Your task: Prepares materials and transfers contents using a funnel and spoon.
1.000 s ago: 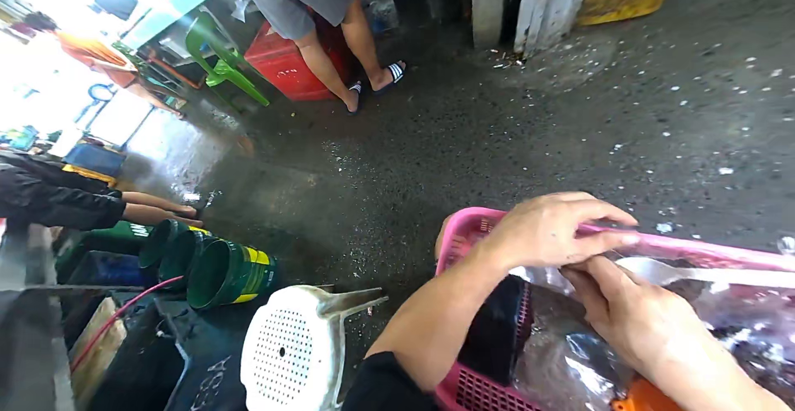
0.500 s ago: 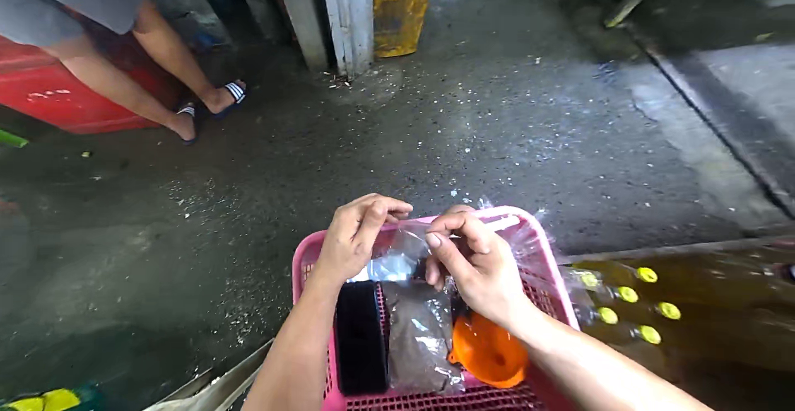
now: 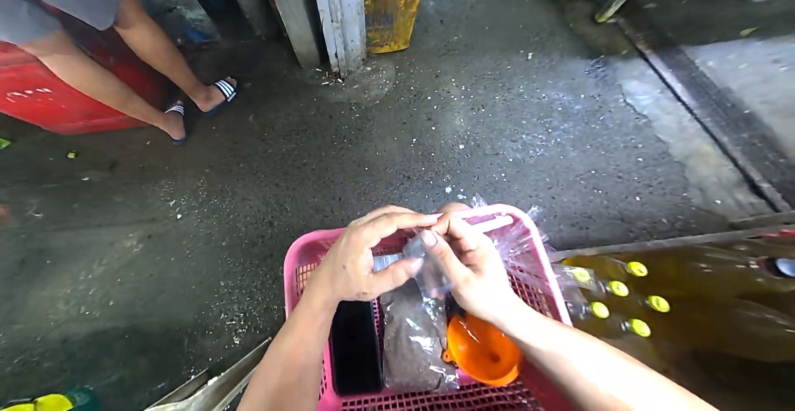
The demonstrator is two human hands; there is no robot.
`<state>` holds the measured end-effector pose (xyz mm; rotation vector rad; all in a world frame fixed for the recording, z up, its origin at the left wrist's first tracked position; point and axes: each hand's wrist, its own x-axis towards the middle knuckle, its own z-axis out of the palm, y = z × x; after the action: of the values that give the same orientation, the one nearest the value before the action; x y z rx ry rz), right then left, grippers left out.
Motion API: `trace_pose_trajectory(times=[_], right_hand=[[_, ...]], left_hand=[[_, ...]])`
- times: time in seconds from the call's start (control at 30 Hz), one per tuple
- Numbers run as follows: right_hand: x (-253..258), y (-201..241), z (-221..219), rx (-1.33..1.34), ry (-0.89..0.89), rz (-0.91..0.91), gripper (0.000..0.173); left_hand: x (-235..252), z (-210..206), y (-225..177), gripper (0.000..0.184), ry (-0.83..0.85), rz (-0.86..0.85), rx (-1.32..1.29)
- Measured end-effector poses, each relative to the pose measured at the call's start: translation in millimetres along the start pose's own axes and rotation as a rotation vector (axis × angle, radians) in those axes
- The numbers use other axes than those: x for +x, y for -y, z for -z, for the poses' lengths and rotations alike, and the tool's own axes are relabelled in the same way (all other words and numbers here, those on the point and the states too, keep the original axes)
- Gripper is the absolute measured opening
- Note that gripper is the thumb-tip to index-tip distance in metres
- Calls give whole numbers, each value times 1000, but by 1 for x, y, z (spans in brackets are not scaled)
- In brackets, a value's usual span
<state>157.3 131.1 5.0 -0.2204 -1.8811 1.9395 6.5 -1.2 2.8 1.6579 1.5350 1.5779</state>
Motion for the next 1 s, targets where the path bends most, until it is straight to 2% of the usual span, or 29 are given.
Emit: trace_pose_trajectory(times=[0.1,0.33,0.53,0.67,0.73,0.87,1.0], right_hand=[[-1,-3,-1,-16,29,-5,17],[-4,-11,-4,-140,160,30,19],[-8,-14,-8,-181,223,5,19],[-8,-13,-9,-158,242,-23,18],[-8,-12,-9,-117,235,-36,17],[-6,-9,-8,-19,160,-11,14],[-3,-7,-5,9,117,-16,12]], left_hand=[[0,-2,0,37,-157,3,60],[-2,0,-1,30,-374,37,17],[-3,3,-1,17,-455,117,-110],[-4,4,-3,14,-438,190,-168],[-4,5,-4,19,-429,227,-192],[-5,7,1,44,-398,219,-226],[-3,8,0,44,-395,220,-282]])
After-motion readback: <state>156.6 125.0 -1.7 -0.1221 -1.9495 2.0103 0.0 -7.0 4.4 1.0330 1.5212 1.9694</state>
